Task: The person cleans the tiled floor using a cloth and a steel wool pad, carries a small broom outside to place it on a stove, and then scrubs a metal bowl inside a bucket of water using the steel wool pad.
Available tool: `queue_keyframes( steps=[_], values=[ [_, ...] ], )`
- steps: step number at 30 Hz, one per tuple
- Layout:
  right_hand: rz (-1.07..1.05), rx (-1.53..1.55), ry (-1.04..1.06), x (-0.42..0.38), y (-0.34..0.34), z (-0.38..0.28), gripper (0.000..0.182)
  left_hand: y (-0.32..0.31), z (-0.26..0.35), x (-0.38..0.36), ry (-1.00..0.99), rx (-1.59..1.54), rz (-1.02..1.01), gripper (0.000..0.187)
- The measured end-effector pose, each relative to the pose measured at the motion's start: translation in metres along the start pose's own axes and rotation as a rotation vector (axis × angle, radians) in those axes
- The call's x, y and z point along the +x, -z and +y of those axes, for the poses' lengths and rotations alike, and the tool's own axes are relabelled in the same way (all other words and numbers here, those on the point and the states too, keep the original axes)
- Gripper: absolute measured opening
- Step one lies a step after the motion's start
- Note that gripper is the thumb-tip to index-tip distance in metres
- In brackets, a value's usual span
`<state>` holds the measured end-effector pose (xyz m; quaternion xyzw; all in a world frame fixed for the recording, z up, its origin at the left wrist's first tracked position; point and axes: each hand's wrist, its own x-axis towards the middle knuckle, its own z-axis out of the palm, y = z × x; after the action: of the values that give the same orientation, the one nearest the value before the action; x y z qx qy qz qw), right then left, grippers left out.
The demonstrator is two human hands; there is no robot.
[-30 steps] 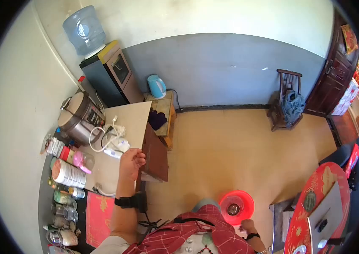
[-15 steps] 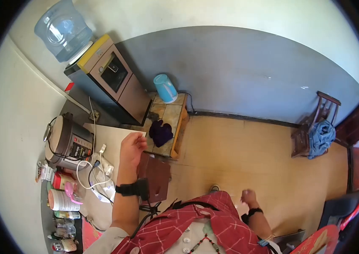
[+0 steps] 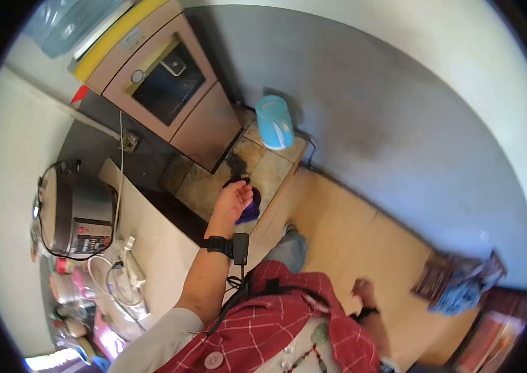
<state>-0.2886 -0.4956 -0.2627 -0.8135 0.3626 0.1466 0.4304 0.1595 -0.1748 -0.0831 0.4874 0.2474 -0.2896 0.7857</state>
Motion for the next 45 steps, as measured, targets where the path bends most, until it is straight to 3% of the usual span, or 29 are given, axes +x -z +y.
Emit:
queue_keyframes(
  steps=[1, 2, 3, 5, 6, 8, 11, 15, 16, 18, 20, 21, 23, 25, 26, 27, 29, 30, 31, 34, 37, 39, 40, 44, 45],
  values=[
    [-0.040, 0.280, -0.256, -0.013, 0.008, -0.049, 0.015, -0.003, 0.001, 0.024, -0.005, -0.054, 0.033, 0.011],
    [-0.168, 0.593, -0.517, 0.001, 0.010, -0.051, 0.015, -0.003, -0.004, 0.042, 0.006, -0.074, 0.057, 0.011],
    [-0.263, 0.229, -0.336, 0.012, 0.022, -0.086, 0.018, -0.005, -0.003, 0.056, 0.006, -0.077, 0.072, 0.011],
    [-0.282, 0.037, -0.182, 0.049, 0.031, -0.107, 0.019, -0.009, 0.000, 0.075, 0.038, -0.062, 0.130, 0.012],
    [-0.273, 0.155, -0.268, 0.070, 0.038, -0.121, 0.021, -0.004, 0.002, 0.083, 0.071, -0.036, 0.141, 0.014],
    [-0.256, 0.086, -0.220, 0.113, 0.060, -0.187, 0.021, 0.005, 0.004, 0.098, 0.094, -0.030, 0.153, 0.016],
    [-0.219, -0.018, 0.035, 0.200, 0.077, -0.255, 0.023, 0.047, -0.014, 0.119, 0.025, -0.088, 0.330, 0.018],
    [-0.205, -0.053, 0.307, 0.308, 0.059, -0.359, 0.034, 0.130, -0.049, 0.146, 0.119, -0.219, 0.538, 0.021],
    [-0.187, -0.067, 0.424, 0.330, 0.047, -0.377, 0.036, 0.165, -0.069, 0.157, 0.144, -0.135, 0.538, 0.030],
    [-0.144, 0.030, 0.513, 0.351, 0.016, -0.426, 0.042, 0.178, -0.082, 0.168, 0.157, -0.088, 0.574, 0.038],
    [-0.200, -0.059, 0.592, 0.357, 0.001, -0.469, 0.046, 0.153, -0.073, 0.158, -0.052, 0.368, 0.811, 0.065],
    [-0.213, -0.130, 0.678, 0.365, -0.009, -0.481, 0.050, 0.146, -0.073, 0.159, -0.036, 0.361, 0.833, 0.065],
    [-0.330, -0.090, 0.652, 0.391, -0.029, -0.481, 0.048, 0.130, -0.076, 0.171, 0.006, 0.798, 0.876, 0.086],
    [-0.259, 0.136, 0.523, 0.402, -0.043, -0.471, 0.041, 0.106, -0.083, 0.187, 0.138, 0.867, 0.967, 0.087],
    [-0.305, 0.262, 0.425, 0.399, -0.044, -0.472, 0.030, 0.096, -0.083, 0.193, 0.270, 0.956, 1.029, 0.087],
    [-0.332, 0.249, 0.437, 0.396, -0.043, -0.473, 0.030, 0.085, -0.077, 0.193, 0.281, 0.931, 1.051, 0.087],
    [-0.382, 0.383, 0.263, 0.394, -0.037, -0.471, 0.022, 0.070, -0.067, 0.189, 0.468, 1.085, 0.985, 0.077],
    [-0.404, 0.367, 0.275, 0.394, -0.033, -0.471, 0.022, 0.074, -0.075, 0.189, 0.396, 1.120, 1.053, 0.061],
    [-0.405, 0.335, 0.292, 0.395, -0.029, -0.473, 0.018, 0.082, -0.083, 0.188, 0.402, 1.091, 1.073, 0.061],
    [-0.432, 0.188, 0.372, 0.374, -0.021, -0.493, 0.012, 0.108, -0.108, 0.171, 0.053, 1.003, 1.067, 0.041],
    [-0.458, 0.100, 0.431, 0.328, -0.019, -0.512, 0.008, 0.124, -0.128, 0.145, -0.075, 0.883, 1.023, 0.038],
    [-0.581, -0.287, 0.701, 0.302, -0.017, -0.518, 0.013, 0.125, -0.145, 0.128, -0.158, 0.876, 1.036, 0.037],
    [-0.581, -0.289, 0.718, 0.289, -0.024, -0.525, 0.013, 0.125, -0.150, 0.120, -0.228, 0.877, 1.037, 0.037],
    [-0.833, -0.013, 0.704, 0.255, -0.065, -0.526, 0.017, 0.118, -0.174, 0.098, -0.074, 0.552, 1.052, 0.049],
    [-0.880, -0.096, 0.716, 0.240, -0.075, -0.535, 0.015, 0.128, -0.203, 0.106, -0.085, 0.571, 1.086, 0.053]
  ],
)
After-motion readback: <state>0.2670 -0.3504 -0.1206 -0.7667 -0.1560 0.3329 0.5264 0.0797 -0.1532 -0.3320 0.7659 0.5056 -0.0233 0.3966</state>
